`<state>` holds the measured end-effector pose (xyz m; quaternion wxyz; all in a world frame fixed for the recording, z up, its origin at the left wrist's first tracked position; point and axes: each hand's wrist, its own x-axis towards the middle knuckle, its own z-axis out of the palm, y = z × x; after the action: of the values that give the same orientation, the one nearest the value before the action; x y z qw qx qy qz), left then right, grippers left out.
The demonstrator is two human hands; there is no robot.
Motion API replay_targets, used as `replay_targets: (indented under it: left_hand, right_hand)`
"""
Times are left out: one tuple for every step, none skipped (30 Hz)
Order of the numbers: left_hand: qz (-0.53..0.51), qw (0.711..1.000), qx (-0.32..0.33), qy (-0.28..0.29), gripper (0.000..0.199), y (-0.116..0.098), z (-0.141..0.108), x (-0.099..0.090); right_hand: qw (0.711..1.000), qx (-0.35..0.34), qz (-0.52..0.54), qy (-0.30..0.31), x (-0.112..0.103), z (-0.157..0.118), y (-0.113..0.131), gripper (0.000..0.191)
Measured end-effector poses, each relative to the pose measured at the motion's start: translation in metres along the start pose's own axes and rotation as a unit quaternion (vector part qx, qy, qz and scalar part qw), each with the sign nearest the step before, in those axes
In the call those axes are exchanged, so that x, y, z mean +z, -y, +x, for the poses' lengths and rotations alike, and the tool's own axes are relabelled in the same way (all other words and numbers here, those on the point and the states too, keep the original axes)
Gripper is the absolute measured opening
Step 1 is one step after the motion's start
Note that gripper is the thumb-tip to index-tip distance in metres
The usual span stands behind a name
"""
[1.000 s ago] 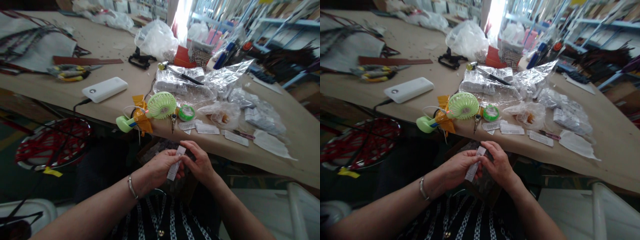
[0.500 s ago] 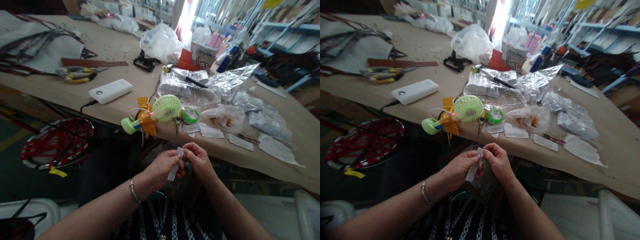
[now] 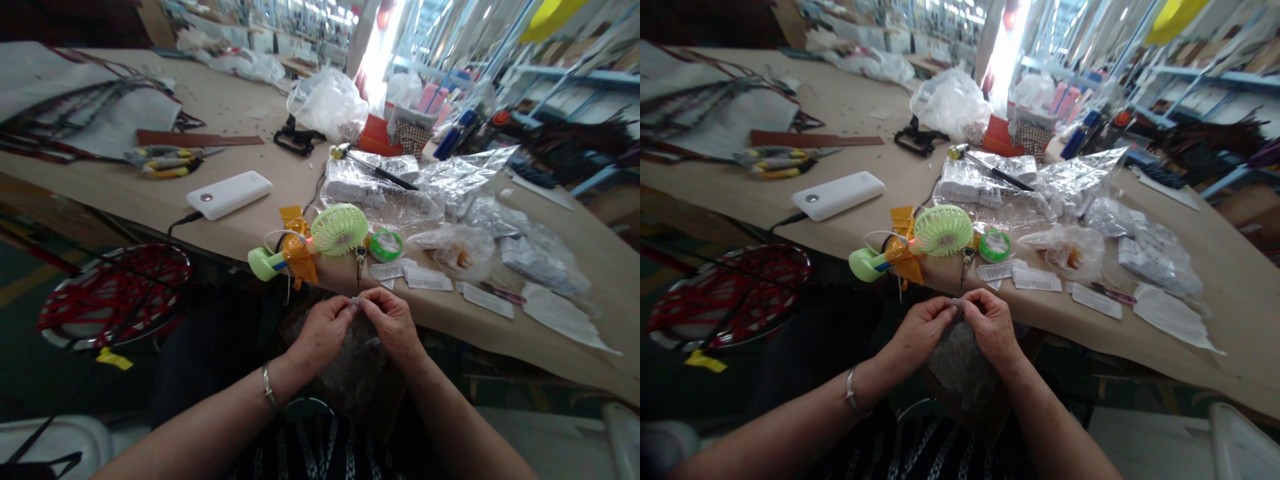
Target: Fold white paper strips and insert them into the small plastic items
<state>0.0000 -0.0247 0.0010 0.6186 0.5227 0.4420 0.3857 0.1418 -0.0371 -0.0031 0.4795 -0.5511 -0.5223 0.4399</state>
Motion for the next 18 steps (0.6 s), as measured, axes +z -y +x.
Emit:
replay_targets:
  left_hand:
    - [0.020,1.000,0.016,-0.011,0.014,-0.001,0.002,-0.001]
    - [0.039,0.999,0.032,-0.020,0.015,-0.001,0.004,-0.002]
    - [0.055,0.997,0.047,-0.027,0.015,-0.003,0.005,-0.002]
    - [0.070,0.995,0.061,-0.032,0.016,-0.004,0.006,-0.003]
    - [0.083,0.993,0.076,-0.037,0.016,-0.005,0.007,-0.003]
    - [0.096,0.991,0.088,-0.040,0.017,-0.006,0.008,-0.003]
    - [0.108,0.989,0.097,-0.042,0.017,-0.007,0.009,-0.003]
    - [0.117,0.987,0.104,-0.043,0.017,-0.007,0.010,-0.003]
    - [0.124,0.985,0.109,-0.043,0.017,-0.008,0.011,-0.003]
    - [0.128,0.984,0.112,-0.044,0.018,-0.008,0.012,-0.003]
    - [0.132,0.984,0.115,-0.044,0.018,-0.009,0.013,-0.003]
    - [0.136,0.983,0.118,-0.044,0.018,-0.009,0.014,-0.003]
    - [0.141,0.982,0.121,-0.043,0.019,-0.009,0.015,-0.003]
    - [0.147,0.981,0.123,-0.043,0.019,-0.009,0.015,-0.003]
    - [0.153,0.980,0.124,-0.042,0.019,-0.009,0.016,-0.003]
    - [0.159,0.979,0.123,-0.042,0.019,-0.009,0.017,-0.003]
    - [0.165,0.978,0.122,-0.042,0.020,-0.008,0.017,-0.003]
    - [0.171,0.977,0.122,-0.042,0.020,-0.008,0.018,-0.003]
  right_hand:
    - [1.000,-0.008,-0.017,-0.006,0.000,0.002,0.000,0.014]
    - [0.999,-0.014,-0.033,-0.011,0.000,0.003,0.000,0.014]
    - [0.999,-0.019,-0.047,-0.016,0.000,0.005,0.001,0.013]
    - [0.998,-0.025,-0.059,-0.021,0.000,0.006,0.001,0.013]
    - [0.997,-0.032,-0.070,-0.026,0.001,0.007,0.002,0.013]
    - [0.996,-0.038,-0.079,-0.030,0.001,0.008,0.003,0.012]
    - [0.995,-0.043,-0.085,-0.033,0.001,0.008,0.004,0.012]
    - [0.994,-0.047,-0.091,-0.035,0.001,0.009,0.004,0.013]
    - [0.993,-0.051,-0.095,-0.036,0.001,0.010,0.005,0.012]
    - [0.993,-0.054,-0.098,-0.037,0.001,0.010,0.005,0.012]
    - [0.993,-0.055,-0.100,-0.038,0.001,0.010,0.005,0.012]
    - [0.992,-0.057,-0.101,-0.040,0.001,0.011,0.005,0.012]
    - [0.992,-0.060,-0.102,-0.040,0.001,0.011,0.005,0.012]
    - [0.992,-0.063,-0.103,-0.041,0.001,0.012,0.004,0.012]
    - [0.991,-0.066,-0.105,-0.041,0.001,0.012,0.004,0.012]
    - [0.991,-0.069,-0.108,-0.041,0.001,0.012,0.003,0.012]
    - [0.990,-0.073,-0.111,-0.042,0.001,0.013,0.003,0.012]
    - [0.990,-0.076,-0.115,-0.042,0.001,0.013,0.002,0.011]
